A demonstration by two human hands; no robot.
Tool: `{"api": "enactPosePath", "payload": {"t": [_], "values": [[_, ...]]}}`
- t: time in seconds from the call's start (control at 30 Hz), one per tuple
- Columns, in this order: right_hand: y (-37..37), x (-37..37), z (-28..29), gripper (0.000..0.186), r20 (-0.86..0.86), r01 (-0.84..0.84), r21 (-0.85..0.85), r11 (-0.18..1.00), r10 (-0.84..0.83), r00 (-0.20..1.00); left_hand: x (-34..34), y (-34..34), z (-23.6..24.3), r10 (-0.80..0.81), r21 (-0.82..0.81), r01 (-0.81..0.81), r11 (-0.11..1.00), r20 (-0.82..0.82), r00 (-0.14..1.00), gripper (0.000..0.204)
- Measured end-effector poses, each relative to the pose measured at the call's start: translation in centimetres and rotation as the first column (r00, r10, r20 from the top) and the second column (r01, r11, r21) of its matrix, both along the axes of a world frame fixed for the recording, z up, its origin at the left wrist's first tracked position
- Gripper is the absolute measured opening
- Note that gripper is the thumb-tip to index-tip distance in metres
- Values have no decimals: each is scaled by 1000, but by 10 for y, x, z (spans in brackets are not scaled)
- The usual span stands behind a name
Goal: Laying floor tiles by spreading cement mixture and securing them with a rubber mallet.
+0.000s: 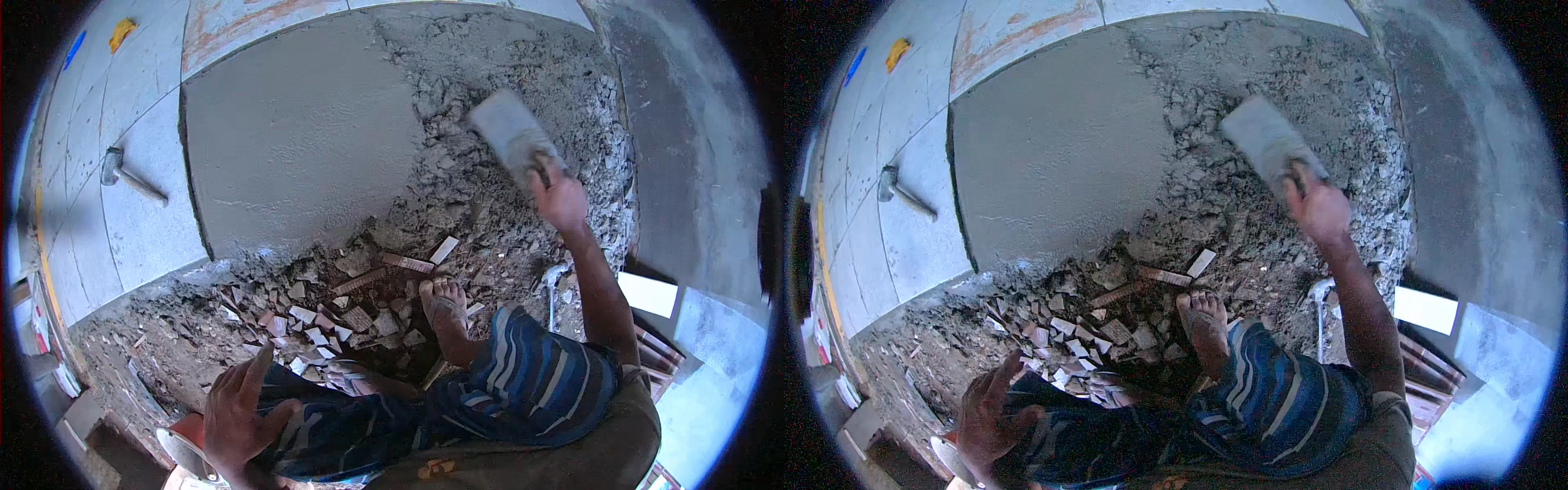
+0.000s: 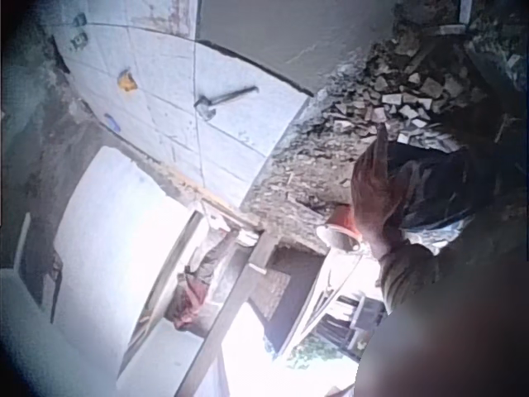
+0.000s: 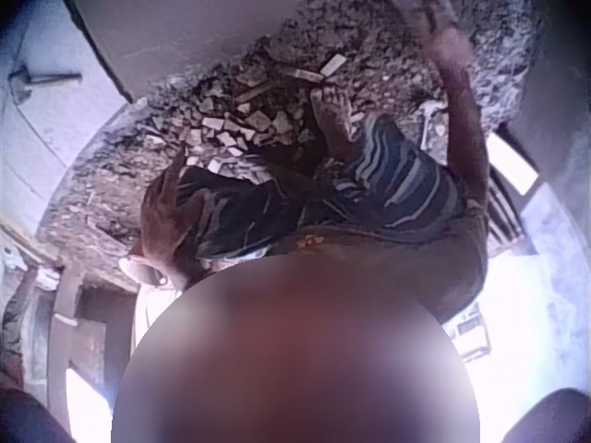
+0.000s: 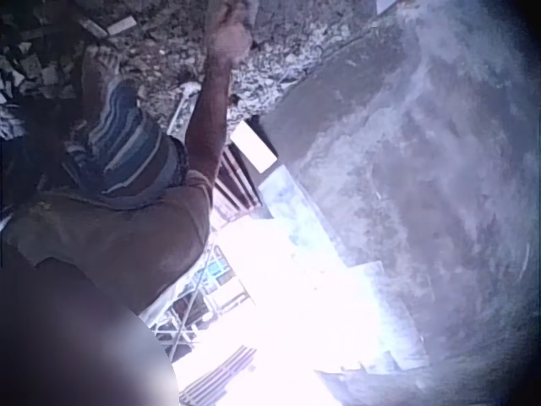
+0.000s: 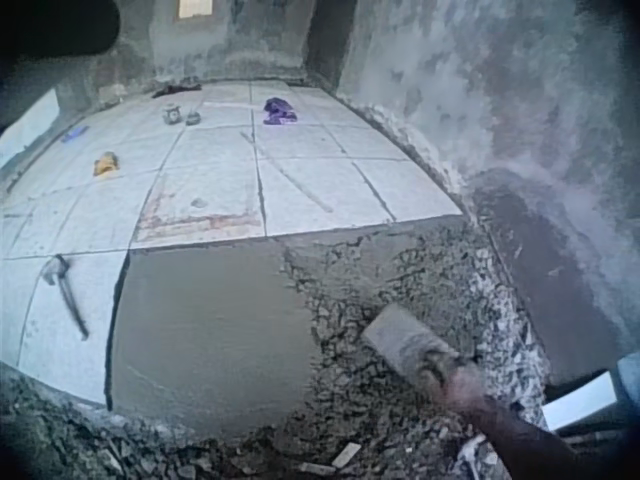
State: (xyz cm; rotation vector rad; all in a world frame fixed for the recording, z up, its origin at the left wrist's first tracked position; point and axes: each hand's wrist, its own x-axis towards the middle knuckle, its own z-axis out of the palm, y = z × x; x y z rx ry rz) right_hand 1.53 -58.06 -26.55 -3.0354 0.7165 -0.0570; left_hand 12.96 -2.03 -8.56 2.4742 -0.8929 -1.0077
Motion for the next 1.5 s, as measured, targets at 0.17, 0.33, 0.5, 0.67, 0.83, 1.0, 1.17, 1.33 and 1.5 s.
{"api": "enactPosePath", "payload": {"t": [0.17, 0.33, 0.5, 0.67, 0.83, 1.0, 1.17, 1.33, 1.5], "values": [[30, -2, 4, 34, 290, -100, 297, 950, 10, 957, -13, 9, 6, 33, -3, -33, 999, 38, 999, 87], [129, 15, -8, 33, -396, 517, 814, 266, -398, 827, -23, 7, 18, 77, 5, -77, 997, 25, 997, 90], [147, 14, -29, 44, 138, -94, 726, 681, -10, 990, -37, 17, 16, 87, 22, -90, 996, 114, 990, 88], [142, 9, -13, 28, -71, 122, 987, 106, -396, 916, -52, 21, 23, 167, 79, -179, 981, 134, 977, 87], [145, 34, -15, 23, -332, 337, 938, -76, -468, 819, -53, 19, 23, 200, 105, -207, 973, 73, 977, 87], [143, 20, -26, 20, -328, 303, 944, -129, -434, 839, -52, 23, 19, 153, 48, -159, 986, 109, 982, 88], [129, 13, -19, 29, -403, 395, 913, -100, -372, 837, -44, 6, 25, 73, 28, -78, 997, 166, 983, 86], [140, 26, -11, 43, 129, -97, 609, 787, 22, 991, -42, 9, 23, 111, 6, -114, 993, 179, 978, 86], [157, 30, -8, 42, 6, -157, 600, 785, 192, 981, -45, 18, 21, 129, 49, -136, 989, 138, 982, 86]]}}
